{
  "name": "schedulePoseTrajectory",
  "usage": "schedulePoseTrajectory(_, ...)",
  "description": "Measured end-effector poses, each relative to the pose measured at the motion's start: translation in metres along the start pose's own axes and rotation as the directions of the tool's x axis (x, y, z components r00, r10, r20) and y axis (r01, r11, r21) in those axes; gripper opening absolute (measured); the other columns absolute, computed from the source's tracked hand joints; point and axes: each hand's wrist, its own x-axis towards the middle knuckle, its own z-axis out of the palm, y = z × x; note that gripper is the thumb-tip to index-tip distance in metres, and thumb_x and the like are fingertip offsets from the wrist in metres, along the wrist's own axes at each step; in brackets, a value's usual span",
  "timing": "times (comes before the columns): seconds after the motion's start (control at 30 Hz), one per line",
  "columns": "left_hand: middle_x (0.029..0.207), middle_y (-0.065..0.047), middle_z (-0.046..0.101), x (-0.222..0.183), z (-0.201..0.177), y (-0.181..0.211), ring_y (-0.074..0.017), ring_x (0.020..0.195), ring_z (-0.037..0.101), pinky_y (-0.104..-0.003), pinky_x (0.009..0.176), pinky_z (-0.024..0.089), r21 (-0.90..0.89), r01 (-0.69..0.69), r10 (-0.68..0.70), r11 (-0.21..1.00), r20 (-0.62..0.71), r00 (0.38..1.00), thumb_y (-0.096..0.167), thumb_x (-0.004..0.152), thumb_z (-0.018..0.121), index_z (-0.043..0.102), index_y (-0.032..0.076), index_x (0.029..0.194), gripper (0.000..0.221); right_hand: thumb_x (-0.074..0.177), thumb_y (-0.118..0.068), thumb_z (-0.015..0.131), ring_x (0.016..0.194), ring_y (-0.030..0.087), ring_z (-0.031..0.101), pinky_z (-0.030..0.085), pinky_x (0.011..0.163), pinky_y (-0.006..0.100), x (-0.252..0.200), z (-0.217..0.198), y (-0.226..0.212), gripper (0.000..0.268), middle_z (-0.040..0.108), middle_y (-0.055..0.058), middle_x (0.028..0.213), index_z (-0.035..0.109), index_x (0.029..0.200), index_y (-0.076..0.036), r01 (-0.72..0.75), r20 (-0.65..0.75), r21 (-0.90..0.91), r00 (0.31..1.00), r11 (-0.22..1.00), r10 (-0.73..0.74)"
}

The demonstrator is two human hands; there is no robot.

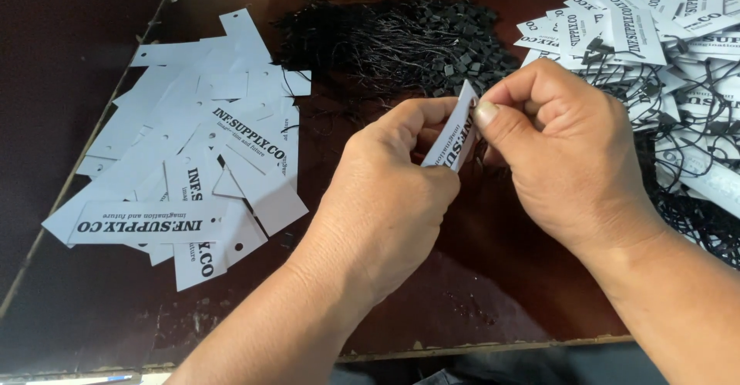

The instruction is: Manually attaching plastic loop fasteners to paper product tags by threading them through pre-punched holes and snapping them shut.

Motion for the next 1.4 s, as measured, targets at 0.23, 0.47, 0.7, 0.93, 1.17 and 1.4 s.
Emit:
schedulePoseTrajectory(0.23,0.085,0.007,0.063,0.001,-0.001,-0.009,-0.0097,0.055,0.044,-0.026,0.045,0.036,-0.041,-0.070,0.072,0.997,0.049,0.996,-0.002,0.075,0.051,0.077,0.025,0.133,0.070,0.104,-0.011,0.067,0.060,0.009,0.064,0.055,0.061,0.023,0.001,-0.001,0.004,0.014,0.068,0.000,0.068,0.067,0.090,-0.012,0.037,0.005,-0.019,0.999,0.999,-0.037)
schedulePoseTrajectory(0.47,0.096,0.003,0.070,0.005,0.000,-0.012,-0.0079,0.062,0.053,-0.023,0.048,0.040,-0.110,-0.152,0.160,0.982,0.068,0.985,0.005,0.070,0.057,0.075,0.016,0.129,0.062,0.104,-0.017,0.069,0.060,0.009,0.060,0.049,0.059,0.026,0.002,-0.001,0.002,0.016,0.068,-0.002,0.067,0.071,0.089,-0.014,0.004,0.019,-0.085,1.000,0.996,-0.003)
schedulePoseTrajectory(0.7,0.081,-0.003,0.067,0.020,0.007,-0.010,-0.0139,0.076,0.063,-0.029,0.071,0.050,-0.247,-0.236,0.248,0.940,0.018,0.969,0.028,0.099,0.056,0.072,0.007,0.102,0.027,0.088,0.005,0.071,0.065,0.010,0.061,0.048,0.057,0.023,0.000,-0.006,0.016,0.016,0.071,0.003,0.074,0.072,0.097,-0.008,0.149,0.117,0.113,0.980,0.982,-0.162)
schedulePoseTrajectory(0.93,0.080,0.007,0.071,0.040,0.019,-0.014,-0.0080,0.073,0.062,-0.027,0.065,0.051,0.171,-0.302,0.330,0.938,-0.171,0.928,0.026,0.095,0.065,0.070,0.020,0.089,0.010,0.098,-0.003,0.065,0.065,0.009,0.057,0.044,0.057,0.025,-0.005,-0.006,0.012,0.008,0.066,-0.001,0.074,0.065,0.093,-0.010,0.249,0.099,0.033,0.963,0.968,-0.251)
schedulePoseTrajectory(1.17,0.076,0.007,0.066,0.042,0.014,-0.020,-0.0080,0.065,0.053,-0.029,0.059,0.045,0.204,-0.284,0.320,0.937,-0.174,0.931,0.029,0.096,0.063,0.069,0.020,0.088,0.013,0.097,-0.003,0.063,0.056,0.010,0.051,0.039,0.049,0.029,-0.005,-0.003,0.011,0.013,0.059,-0.002,0.066,0.058,0.087,-0.009,0.413,0.122,-0.086,0.907,0.906,-0.402)
schedulePoseTrajectory(1.4,0.080,0.008,0.066,0.051,0.010,-0.037,-0.0083,0.077,0.060,-0.025,0.069,0.051,0.182,-0.537,0.559,0.824,-0.110,0.822,0.020,0.096,0.063,0.065,0.019,0.088,0.008,0.088,0.009,0.063,0.058,0.003,0.048,0.037,0.044,0.022,-0.002,0.002,0.008,0.024,0.063,-0.008,0.069,0.070,0.089,-0.014,0.128,0.074,-0.059,0.990,0.990,-0.124)
